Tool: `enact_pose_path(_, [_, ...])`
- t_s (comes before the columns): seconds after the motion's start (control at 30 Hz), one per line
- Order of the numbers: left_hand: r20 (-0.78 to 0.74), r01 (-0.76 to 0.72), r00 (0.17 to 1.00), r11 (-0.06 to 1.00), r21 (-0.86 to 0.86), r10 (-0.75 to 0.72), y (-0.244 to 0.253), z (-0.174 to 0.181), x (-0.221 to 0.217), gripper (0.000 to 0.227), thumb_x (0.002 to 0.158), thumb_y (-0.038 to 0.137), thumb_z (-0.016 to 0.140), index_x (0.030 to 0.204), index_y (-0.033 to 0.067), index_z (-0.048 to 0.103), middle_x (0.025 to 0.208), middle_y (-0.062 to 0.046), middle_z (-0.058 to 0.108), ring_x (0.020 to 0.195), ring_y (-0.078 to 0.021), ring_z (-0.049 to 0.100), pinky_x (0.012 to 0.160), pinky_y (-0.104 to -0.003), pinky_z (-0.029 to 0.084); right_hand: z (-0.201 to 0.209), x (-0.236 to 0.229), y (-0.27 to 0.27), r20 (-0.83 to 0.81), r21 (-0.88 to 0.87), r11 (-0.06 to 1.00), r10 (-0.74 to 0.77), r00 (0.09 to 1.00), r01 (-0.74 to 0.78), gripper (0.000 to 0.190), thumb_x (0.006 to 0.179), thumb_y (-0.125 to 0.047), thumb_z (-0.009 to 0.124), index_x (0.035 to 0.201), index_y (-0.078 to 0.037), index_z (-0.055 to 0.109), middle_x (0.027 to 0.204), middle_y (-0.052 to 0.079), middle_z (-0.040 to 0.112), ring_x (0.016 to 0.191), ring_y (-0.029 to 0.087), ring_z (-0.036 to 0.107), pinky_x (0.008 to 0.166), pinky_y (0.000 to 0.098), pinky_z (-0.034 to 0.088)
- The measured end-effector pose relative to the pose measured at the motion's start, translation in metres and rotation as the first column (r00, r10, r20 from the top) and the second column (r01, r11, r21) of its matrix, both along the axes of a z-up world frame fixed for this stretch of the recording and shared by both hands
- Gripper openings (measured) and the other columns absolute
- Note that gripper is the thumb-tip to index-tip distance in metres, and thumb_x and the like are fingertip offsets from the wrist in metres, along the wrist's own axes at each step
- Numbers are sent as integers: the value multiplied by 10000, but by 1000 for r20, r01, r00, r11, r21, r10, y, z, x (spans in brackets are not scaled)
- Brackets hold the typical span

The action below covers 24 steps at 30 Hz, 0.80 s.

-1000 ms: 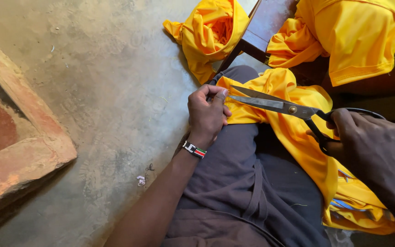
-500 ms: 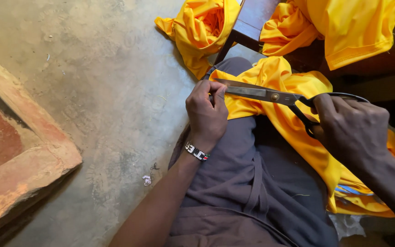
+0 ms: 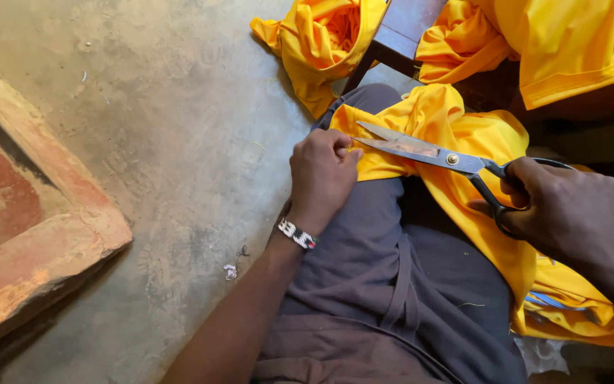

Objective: Trimming loose threads and excess fabric from yellow shirts using scissors

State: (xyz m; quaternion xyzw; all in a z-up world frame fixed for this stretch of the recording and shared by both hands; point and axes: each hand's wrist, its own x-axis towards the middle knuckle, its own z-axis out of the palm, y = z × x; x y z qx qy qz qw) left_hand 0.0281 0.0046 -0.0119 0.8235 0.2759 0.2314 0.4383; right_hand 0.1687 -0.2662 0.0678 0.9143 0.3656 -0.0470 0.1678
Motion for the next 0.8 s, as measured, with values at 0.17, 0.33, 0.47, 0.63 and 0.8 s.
enact_pose_path(0.17, [-72, -27, 997, 682, -731, -37, 19, 19, 1, 47, 884, -34, 687, 861, -69, 708, 605, -104, 655, 399, -140, 570, 372, -259, 481, 0, 2, -1, -50, 8, 1000, -30, 998, 30, 424, 724, -572, 767, 933, -219, 660, 776, -42, 738, 652, 268, 698, 629, 379, 507])
enact_pose_path(0.33, [11, 25, 999, 534, -845, -30, 21, 9, -2, 76, 968, -32, 587, 926, -75, 633, 658, -143, 642, 421, -165, 581, 398, -264, 483, 4, 2, 2, -22, -2, 1000, 0, 1000, 0, 536, 757, -722, 714, 777, -201, 591, 688, -17, 663, 588, 248, 633, 599, 363, 459])
enact_pose_path(0.47, [58, 56, 998, 608, -792, -15, 18, 12, -5, 55, 972, -21, 587, 943, -55, 618, 709, -109, 630, 455, -159, 622, 385, -267, 508, 12, 2, 6, 8, -84, 996, -1, 1000, 2, 533, 765, -759, 669, 823, -233, 604, 698, -52, 696, 608, 225, 671, 607, 342, 478])
enact_pose_path(0.63, [9, 30, 999, 729, -683, -32, 15, 23, -7, 72, 972, -5, 607, 902, -18, 616, 631, -81, 632, 414, -140, 614, 358, -258, 504, 23, 4, 8, 4, -94, 996, -12, 1000, 12, 522, 735, -743, 695, 875, -247, 613, 705, -90, 667, 660, 198, 699, 631, 339, 485])
enact_pose_path(0.8, [121, 50, 993, 924, -379, -4, 5, 18, -6, 109, 931, -14, 660, 844, 5, 597, 885, -71, 597, 404, -129, 610, 301, -255, 502, 26, 6, 11, -42, -106, 994, -28, 999, 23, 563, 661, -766, 742, 885, -260, 639, 660, -115, 678, 567, 163, 684, 590, 300, 490])
